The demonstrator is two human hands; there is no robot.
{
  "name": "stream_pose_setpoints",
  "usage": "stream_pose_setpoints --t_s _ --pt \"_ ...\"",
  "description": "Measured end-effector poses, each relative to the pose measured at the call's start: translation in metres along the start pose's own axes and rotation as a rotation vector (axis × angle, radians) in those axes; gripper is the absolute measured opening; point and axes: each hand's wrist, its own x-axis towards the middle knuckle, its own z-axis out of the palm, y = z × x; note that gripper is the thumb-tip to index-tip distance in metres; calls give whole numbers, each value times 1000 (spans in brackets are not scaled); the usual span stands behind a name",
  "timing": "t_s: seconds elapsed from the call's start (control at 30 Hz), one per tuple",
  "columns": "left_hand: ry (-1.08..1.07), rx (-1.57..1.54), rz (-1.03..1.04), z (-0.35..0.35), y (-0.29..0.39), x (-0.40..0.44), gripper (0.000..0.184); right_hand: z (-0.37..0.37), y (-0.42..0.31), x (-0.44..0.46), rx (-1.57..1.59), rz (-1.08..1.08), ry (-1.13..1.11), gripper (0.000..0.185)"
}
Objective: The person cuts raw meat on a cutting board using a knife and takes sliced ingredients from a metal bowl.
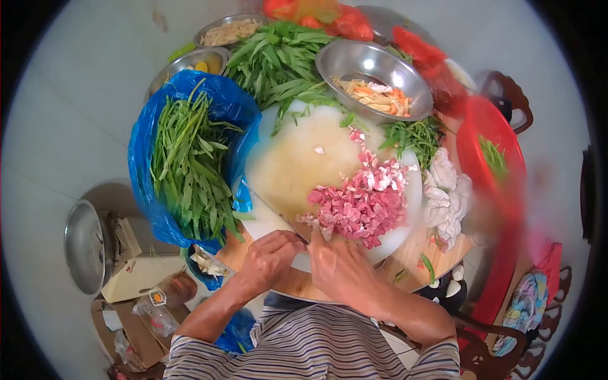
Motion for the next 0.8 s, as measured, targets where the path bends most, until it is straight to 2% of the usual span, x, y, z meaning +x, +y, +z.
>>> stream_pose_setpoints --t_s 0.1,0.17,0.2,0.3,0.37,0.5,0.57,0.6,0.67,0.7,0.77,0.8 --pt "109 32 -29 10 -2 0 28 3 6 2 61 48 102 20" --pt "165 -60 -211 13 1 -2 25 -10 12 -19 229 88 132 23" --pt "165 -54 -213 12 3 -1 25 -18 13 -29 232 83 132 23" --pt "183 -125 -304 7 11 17 32 -33 23 -57 343 212 230 27" --pt "174 113 -290 6 19 34 50 -31 33 -70 365 207 322 25" --pt "32 227 -269 14 30 56 60 -33 43 -84 458 212 387 20" --pt "-99 292 -379 21 29 63 54 -30 51 -89 463 249 418 19" --pt "-101 299 -372 23 28 65 54 -30 54 -92 468 247 427 19" --pt "-104 387 -345 27 24 68 39 -29 59 -95 497 263 466 19" --pt "-104 394 -342 27 16 69 39 -30 60 -98 501 258 471 19" --pt "-108 209 -368 19 -2 72 33 -30 64 -103 494 266 477 19" --pt "-108 214 -364 8 1 78 33 -30 66 -106 496 263 482 19"
